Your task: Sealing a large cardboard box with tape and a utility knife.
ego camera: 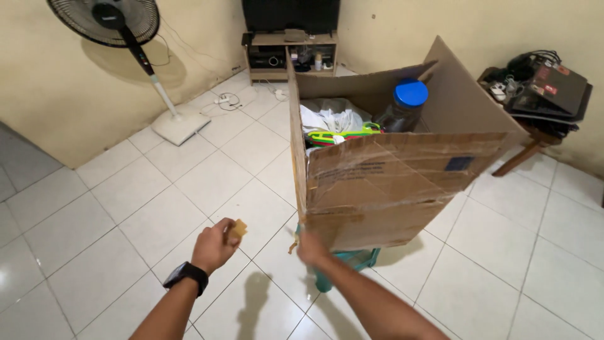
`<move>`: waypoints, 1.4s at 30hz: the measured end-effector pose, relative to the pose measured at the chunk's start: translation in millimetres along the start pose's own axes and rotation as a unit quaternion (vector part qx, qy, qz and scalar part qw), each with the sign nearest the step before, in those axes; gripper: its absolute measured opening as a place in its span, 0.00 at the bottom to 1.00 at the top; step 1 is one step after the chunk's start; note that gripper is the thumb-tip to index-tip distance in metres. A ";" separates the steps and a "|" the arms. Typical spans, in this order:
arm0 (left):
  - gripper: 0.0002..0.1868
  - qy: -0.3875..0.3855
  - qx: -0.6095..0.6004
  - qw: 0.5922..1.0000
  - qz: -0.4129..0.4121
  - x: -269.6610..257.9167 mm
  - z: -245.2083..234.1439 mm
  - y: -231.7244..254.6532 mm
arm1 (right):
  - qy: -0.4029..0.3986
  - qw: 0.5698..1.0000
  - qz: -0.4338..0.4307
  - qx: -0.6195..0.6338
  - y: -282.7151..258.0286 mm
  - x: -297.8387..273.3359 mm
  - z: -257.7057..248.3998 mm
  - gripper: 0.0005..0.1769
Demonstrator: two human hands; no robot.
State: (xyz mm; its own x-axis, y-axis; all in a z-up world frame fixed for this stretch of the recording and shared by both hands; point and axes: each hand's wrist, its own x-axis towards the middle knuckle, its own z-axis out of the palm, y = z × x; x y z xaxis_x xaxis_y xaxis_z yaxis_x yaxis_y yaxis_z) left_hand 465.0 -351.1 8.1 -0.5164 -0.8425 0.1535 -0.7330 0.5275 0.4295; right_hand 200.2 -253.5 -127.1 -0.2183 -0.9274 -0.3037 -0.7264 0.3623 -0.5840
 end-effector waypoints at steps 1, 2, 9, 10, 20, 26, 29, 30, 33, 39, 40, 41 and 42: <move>0.18 0.005 0.001 1.000 -0.005 -3.5 -7.2 15.3 | -0.003 1.000 -0.006 -0.003 -3.2 19.9 -10.2 0.11; 0.21 -0.046 -0.124 0.986 -0.101 -9.5 -17.6 28.2 | 0.077 0.988 -0.132 0.013 -11.2 39.6 -16.7 0.17; 0.25 -0.095 -0.567 0.800 -0.172 -38.3 -32.8 56.9 | -0.071 0.922 -0.056 0.375 -74.0 5.7 -60.0 0.17; 0.25 -0.093 -0.567 0.800 -0.174 -41.7 -29.2 54.9 | -0.073 0.923 -0.058 0.374 -72.2 -11.3 -66.6 0.17; 0.24 -0.127 -0.701 0.686 -0.148 -37.5 4.4 142.8 | -0.055 0.897 -0.008 0.439 -6.1 -114.7 -166.3 0.19; 0.21 -0.217 -0.565 0.787 -0.122 -25.1 43.1 257.7 | 0.024 0.911 -0.049 0.410 25.8 -164.9 -217.0 0.18; 0.20 -0.244 -0.511 0.823 -0.044 -26.3 71.1 299.6 | 0.048 0.908 -0.036 0.414 61.7 -179.3 -224.6 0.16; 0.20 -0.244 -0.506 0.827 -0.008 -26.7 78.7 313.6 | 0.069 0.900 -0.024 0.429 76.1 -181.9 -225.9 0.14; 0.25 -0.327 -0.408 0.846 -0.107 -32.5 70.4 374.5 | 0.070 0.885 0.053 0.458 106.2 -200.2 -246.7 0.12; 0.46 -0.228 -0.393 0.885 -0.103 -38.7 103.8 422.9 | 0.139 0.887 0.065 0.436 157.3 -221.3 -282.6 0.04; 0.46 -0.225 -0.393 0.886 -0.103 -38.5 104.1 427.3 | 0.139 0.887 0.062 0.437 167.4 -219.1 -284.7 0.04; 0.35 -0.201 -0.334 0.920 -0.042 -38.3 104.3 431.3 | 0.144 0.881 0.053 0.448 177.2 -216.7 -286.6 0.03; 0.27 -0.175 -0.273 0.946 0.018 -39.6 105.5 436.2 | 0.150 0.874 0.045 0.460 188.3 -216.1 -288.1 0.02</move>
State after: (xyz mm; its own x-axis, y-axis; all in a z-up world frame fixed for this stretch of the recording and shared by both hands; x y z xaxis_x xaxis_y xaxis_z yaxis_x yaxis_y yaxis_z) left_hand 119.0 -76.1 95.5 -0.7216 -0.6870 -0.0862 -0.4231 0.3390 0.8403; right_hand -77.2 -11.7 45.4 -0.5083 -0.8244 -0.2489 0.1032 0.2286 -0.9680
